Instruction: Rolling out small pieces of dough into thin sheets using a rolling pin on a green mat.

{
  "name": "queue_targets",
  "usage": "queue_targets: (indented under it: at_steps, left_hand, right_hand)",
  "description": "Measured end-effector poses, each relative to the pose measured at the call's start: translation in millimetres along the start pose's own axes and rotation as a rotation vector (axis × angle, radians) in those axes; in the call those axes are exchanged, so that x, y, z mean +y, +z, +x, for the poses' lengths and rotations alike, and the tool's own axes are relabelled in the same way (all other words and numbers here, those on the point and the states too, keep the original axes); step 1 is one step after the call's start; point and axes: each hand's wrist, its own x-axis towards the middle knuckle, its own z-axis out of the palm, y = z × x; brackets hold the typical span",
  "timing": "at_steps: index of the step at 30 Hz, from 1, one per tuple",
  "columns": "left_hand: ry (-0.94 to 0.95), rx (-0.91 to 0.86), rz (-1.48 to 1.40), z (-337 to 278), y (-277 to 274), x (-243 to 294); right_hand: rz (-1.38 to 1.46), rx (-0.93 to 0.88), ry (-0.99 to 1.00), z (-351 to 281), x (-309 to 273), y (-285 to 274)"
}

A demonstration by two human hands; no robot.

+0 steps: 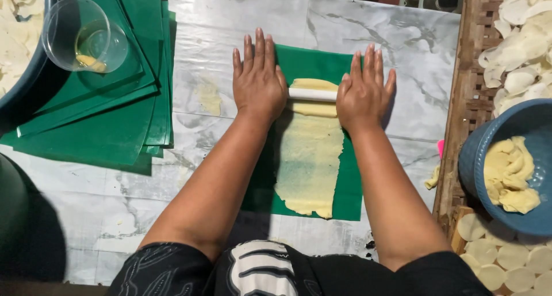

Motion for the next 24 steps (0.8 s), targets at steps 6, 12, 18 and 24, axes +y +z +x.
queue_targets:
  at_steps: [6, 12, 18, 24]
  left_hand:
    - [-0.013, 0.006, 0.060, 28, -15, 5]
    - [0.083, 0.002, -0.058, -46, -5, -8]
    - [0.065, -0.036, -0.049, -77, 3, -12]
    - [0.053, 0.024, -0.028, -37, 19, -15]
  right_hand:
    - [-0.005, -0.119, 0.080, 31, -7, -10]
    - [0.025, 0.036, -0.130, -49, 2, -8]
    - [0.038, 0.134, -0.163, -89, -2, -15]
    - [-0.006, 0.033, -0.123, -52, 1, -3]
